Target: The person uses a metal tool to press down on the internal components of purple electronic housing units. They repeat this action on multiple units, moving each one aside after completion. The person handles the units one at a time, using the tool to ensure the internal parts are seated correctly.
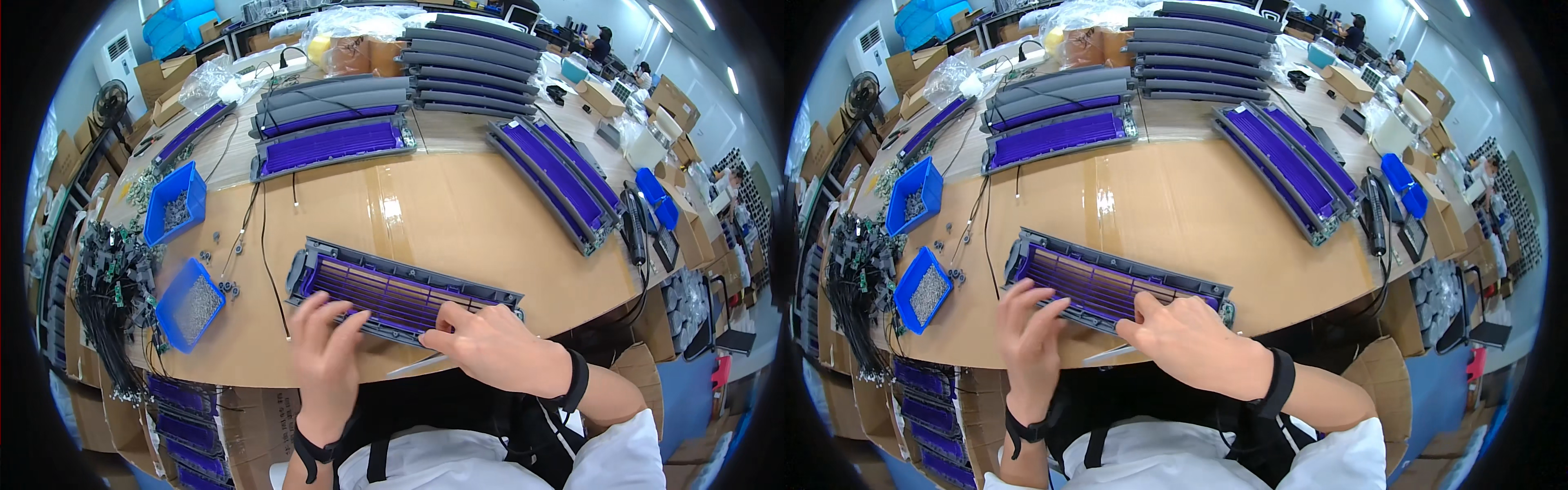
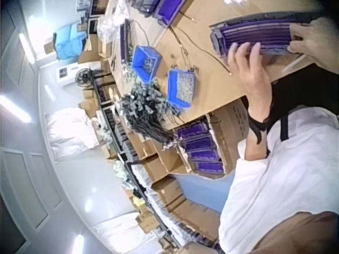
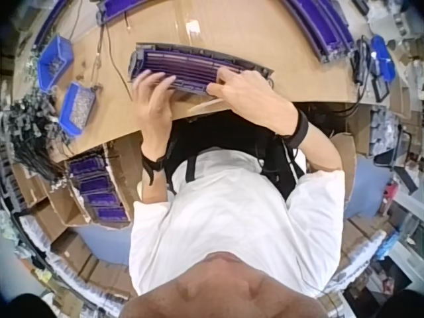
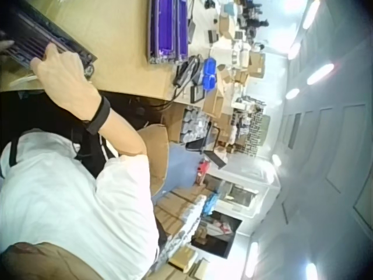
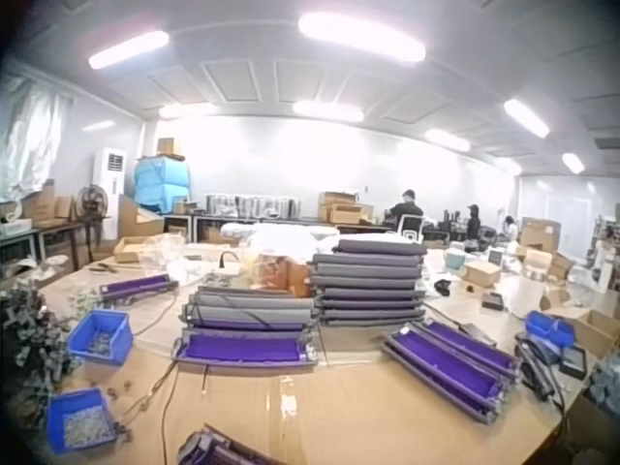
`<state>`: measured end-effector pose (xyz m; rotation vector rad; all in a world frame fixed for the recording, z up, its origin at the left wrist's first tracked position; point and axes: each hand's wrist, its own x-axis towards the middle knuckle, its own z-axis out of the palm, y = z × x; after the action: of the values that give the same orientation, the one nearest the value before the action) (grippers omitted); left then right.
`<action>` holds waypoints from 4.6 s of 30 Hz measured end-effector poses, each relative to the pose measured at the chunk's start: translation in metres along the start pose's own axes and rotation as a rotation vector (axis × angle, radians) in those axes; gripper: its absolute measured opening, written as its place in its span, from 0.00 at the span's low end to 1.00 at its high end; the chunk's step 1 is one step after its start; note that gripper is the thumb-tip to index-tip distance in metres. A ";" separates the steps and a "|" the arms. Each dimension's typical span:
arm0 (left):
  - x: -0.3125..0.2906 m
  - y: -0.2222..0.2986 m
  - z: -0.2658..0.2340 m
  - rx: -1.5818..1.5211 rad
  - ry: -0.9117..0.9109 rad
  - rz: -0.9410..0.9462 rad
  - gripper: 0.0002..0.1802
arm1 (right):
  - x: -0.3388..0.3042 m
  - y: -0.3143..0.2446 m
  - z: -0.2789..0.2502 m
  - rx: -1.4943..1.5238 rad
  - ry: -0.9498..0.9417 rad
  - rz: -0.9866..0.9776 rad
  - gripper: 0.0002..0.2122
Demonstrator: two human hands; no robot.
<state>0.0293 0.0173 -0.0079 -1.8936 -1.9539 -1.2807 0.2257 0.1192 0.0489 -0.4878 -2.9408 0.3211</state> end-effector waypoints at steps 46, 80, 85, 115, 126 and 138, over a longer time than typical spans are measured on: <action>-0.004 0.018 0.028 -0.217 -0.084 0.109 0.19 | -0.030 -0.005 -0.032 -0.497 -0.009 -0.106 0.06; -0.001 0.022 0.028 -0.185 -0.066 0.080 0.20 | -0.029 -0.001 -0.016 -0.131 -0.023 0.165 0.08; 0.000 0.025 0.029 -0.144 -0.101 0.109 0.24 | -0.031 0.007 -0.011 -0.043 0.050 0.175 0.11; 0.005 0.018 0.028 -0.126 -0.188 0.133 0.27 | -0.019 0.013 -0.014 0.123 0.058 0.319 0.13; 0.005 0.018 0.030 -0.107 -0.109 0.149 0.22 | -0.025 0.009 -0.009 -0.122 0.034 0.180 0.13; 0.015 -0.001 0.019 -0.055 -0.086 0.192 0.11 | -0.033 0.020 -0.019 0.205 -0.034 0.181 0.15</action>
<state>0.0336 0.0403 -0.0111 -2.1363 -1.7396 -1.2298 0.2664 0.1303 0.0589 -0.7248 -2.8573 0.6508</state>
